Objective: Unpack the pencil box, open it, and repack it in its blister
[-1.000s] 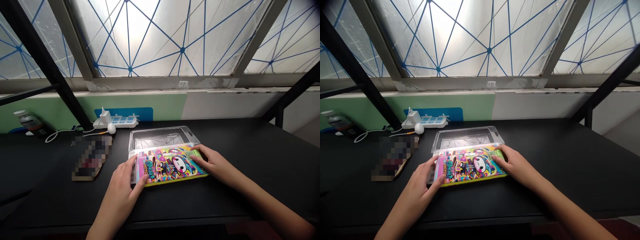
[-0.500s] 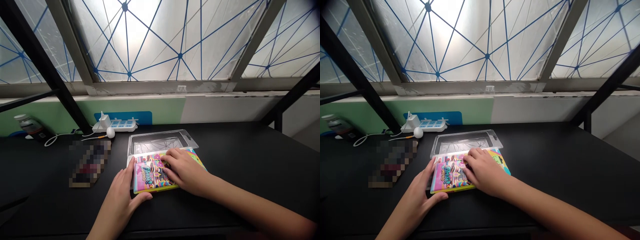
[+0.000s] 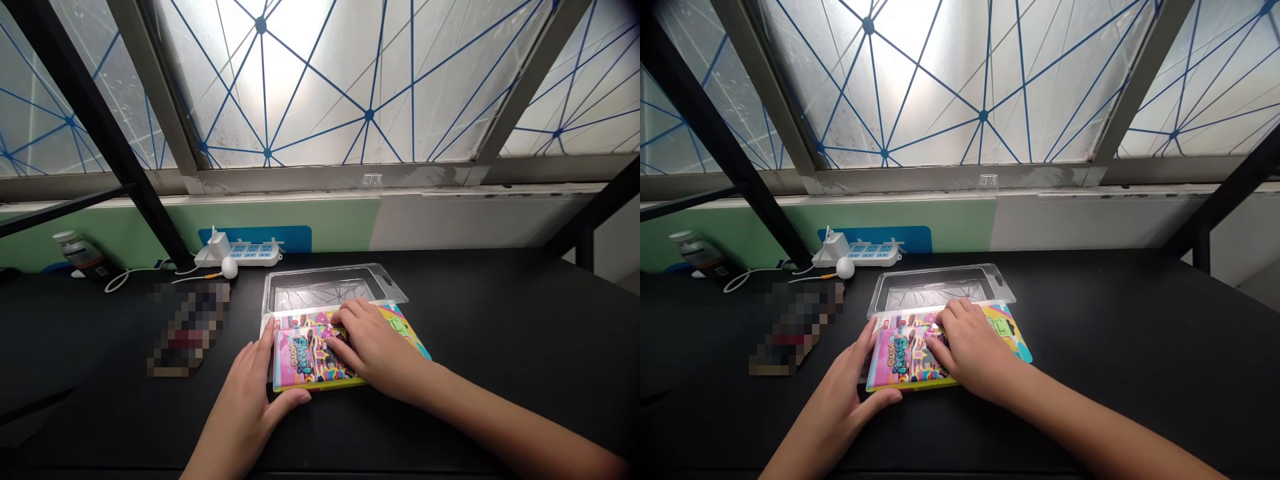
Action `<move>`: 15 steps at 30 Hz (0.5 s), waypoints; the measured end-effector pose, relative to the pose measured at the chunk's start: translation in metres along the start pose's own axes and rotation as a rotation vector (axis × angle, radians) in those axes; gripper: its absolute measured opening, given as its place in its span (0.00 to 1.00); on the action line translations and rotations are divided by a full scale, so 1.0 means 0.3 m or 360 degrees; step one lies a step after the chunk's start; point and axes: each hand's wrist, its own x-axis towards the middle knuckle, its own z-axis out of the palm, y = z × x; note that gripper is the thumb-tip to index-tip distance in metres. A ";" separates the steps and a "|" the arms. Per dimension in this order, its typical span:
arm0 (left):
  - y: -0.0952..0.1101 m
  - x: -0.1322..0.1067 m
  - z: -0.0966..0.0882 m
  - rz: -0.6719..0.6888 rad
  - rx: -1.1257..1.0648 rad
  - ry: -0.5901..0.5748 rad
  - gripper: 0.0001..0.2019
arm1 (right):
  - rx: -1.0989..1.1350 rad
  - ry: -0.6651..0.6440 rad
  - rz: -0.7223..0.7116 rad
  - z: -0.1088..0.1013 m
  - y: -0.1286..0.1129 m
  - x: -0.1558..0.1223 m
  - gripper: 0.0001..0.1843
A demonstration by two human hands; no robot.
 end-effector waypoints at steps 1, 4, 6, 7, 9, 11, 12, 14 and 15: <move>0.004 0.001 -0.001 -0.0020 -0.0020 -0.0013 0.47 | -0.0023 0.0006 -0.0011 0.003 0.001 0.000 0.12; 0.015 0.002 -0.006 -0.0083 -0.0075 -0.0017 0.49 | -0.0084 0.0055 -0.0045 0.013 0.000 -0.001 0.10; 0.023 0.003 -0.013 -0.0113 -0.0106 -0.0017 0.49 | -0.0120 0.0093 -0.0071 0.021 -0.001 -0.003 0.09; 0.027 0.004 -0.017 -0.0121 -0.0118 -0.0023 0.49 | -0.0134 0.0107 -0.0083 0.025 -0.002 -0.004 0.08; 0.036 0.007 -0.024 -0.0137 -0.0139 -0.0030 0.48 | -0.0138 0.0150 -0.0089 0.028 -0.001 -0.003 0.07; 0.045 0.010 -0.030 -0.0149 -0.0162 -0.0023 0.47 | -0.0121 0.0221 -0.0087 0.027 0.000 0.002 0.07; 0.048 0.012 -0.032 -0.0150 -0.0177 -0.0021 0.46 | -0.0116 0.0269 -0.0096 0.024 0.000 0.004 0.08; 0.052 0.015 -0.036 -0.0128 -0.0204 -0.0033 0.41 | -0.0117 0.0369 -0.0147 0.014 -0.001 0.009 0.11; 0.053 0.015 -0.038 -0.0094 -0.0217 -0.0052 0.37 | -0.0123 0.0423 -0.0189 0.006 -0.004 0.008 0.12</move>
